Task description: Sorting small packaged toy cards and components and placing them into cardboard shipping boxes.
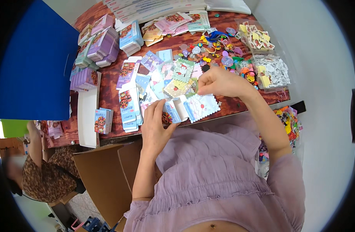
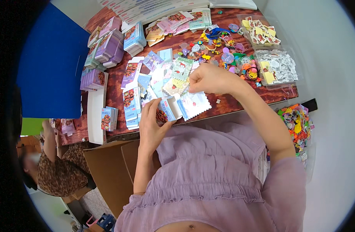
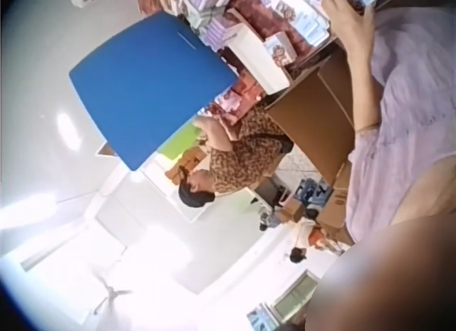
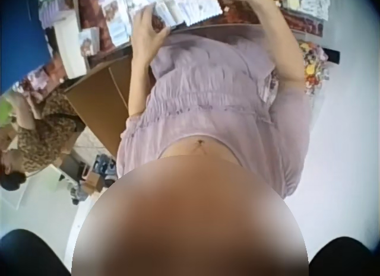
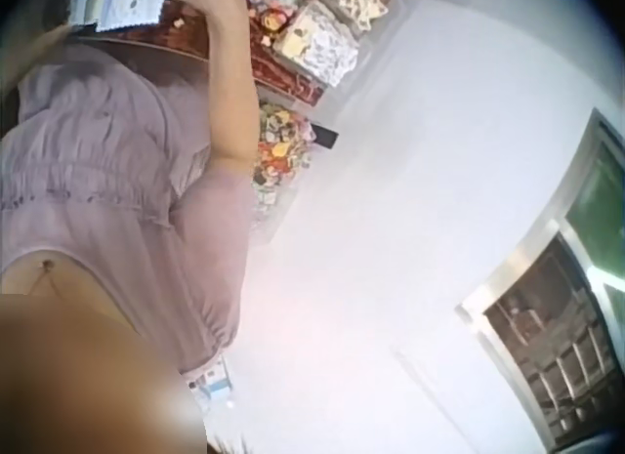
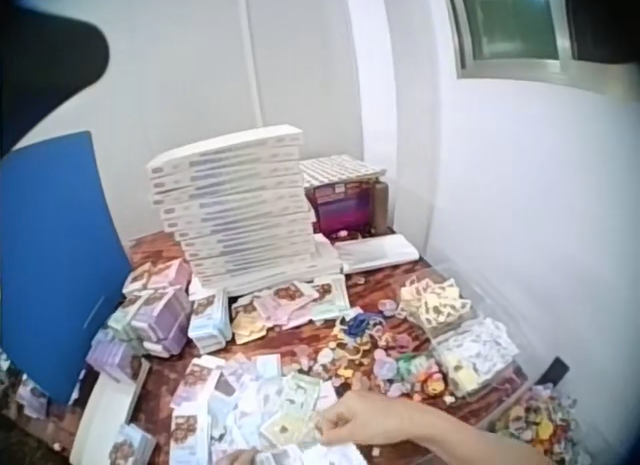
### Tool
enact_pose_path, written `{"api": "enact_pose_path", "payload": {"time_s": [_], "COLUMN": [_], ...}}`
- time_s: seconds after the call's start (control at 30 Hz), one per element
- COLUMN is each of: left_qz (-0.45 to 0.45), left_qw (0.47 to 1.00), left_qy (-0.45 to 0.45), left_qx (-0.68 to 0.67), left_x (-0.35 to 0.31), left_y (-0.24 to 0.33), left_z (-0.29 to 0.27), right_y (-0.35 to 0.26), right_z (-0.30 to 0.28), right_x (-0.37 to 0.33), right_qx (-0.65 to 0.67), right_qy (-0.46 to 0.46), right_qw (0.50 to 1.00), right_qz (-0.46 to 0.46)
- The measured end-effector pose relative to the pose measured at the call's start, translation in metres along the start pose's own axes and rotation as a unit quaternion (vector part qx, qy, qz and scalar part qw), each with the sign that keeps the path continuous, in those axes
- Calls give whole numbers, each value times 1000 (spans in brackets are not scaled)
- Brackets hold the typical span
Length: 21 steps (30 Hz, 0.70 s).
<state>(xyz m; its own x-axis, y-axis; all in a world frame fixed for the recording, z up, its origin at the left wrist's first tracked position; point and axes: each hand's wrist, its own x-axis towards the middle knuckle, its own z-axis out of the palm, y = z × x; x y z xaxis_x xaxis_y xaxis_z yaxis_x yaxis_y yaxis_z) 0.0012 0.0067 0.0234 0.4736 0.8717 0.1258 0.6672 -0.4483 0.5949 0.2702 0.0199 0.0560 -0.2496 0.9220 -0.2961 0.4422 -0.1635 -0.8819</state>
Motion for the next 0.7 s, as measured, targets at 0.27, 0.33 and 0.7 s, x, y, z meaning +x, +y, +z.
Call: {"api": "enact_pose_path", "payload": {"time_s": [0.27, 0.33, 0.7], "left_qz": [31, 15, 36], "left_qw": [997, 996, 984], "left_qy": [-76, -90, -164], "left_qx": [15, 0, -57], "left_x": [-4, -6, 7], "left_y": [6, 1, -5], "left_z": [-2, -8, -9], "right_y": [10, 3, 22], "right_z": [31, 39, 43], "right_x": [-5, -11, -3], "right_qx": [-38, -44, -36], "right_qy": [85, 114, 144], "right_qw": [995, 992, 989], "right_qz": [-24, -33, -18]}}
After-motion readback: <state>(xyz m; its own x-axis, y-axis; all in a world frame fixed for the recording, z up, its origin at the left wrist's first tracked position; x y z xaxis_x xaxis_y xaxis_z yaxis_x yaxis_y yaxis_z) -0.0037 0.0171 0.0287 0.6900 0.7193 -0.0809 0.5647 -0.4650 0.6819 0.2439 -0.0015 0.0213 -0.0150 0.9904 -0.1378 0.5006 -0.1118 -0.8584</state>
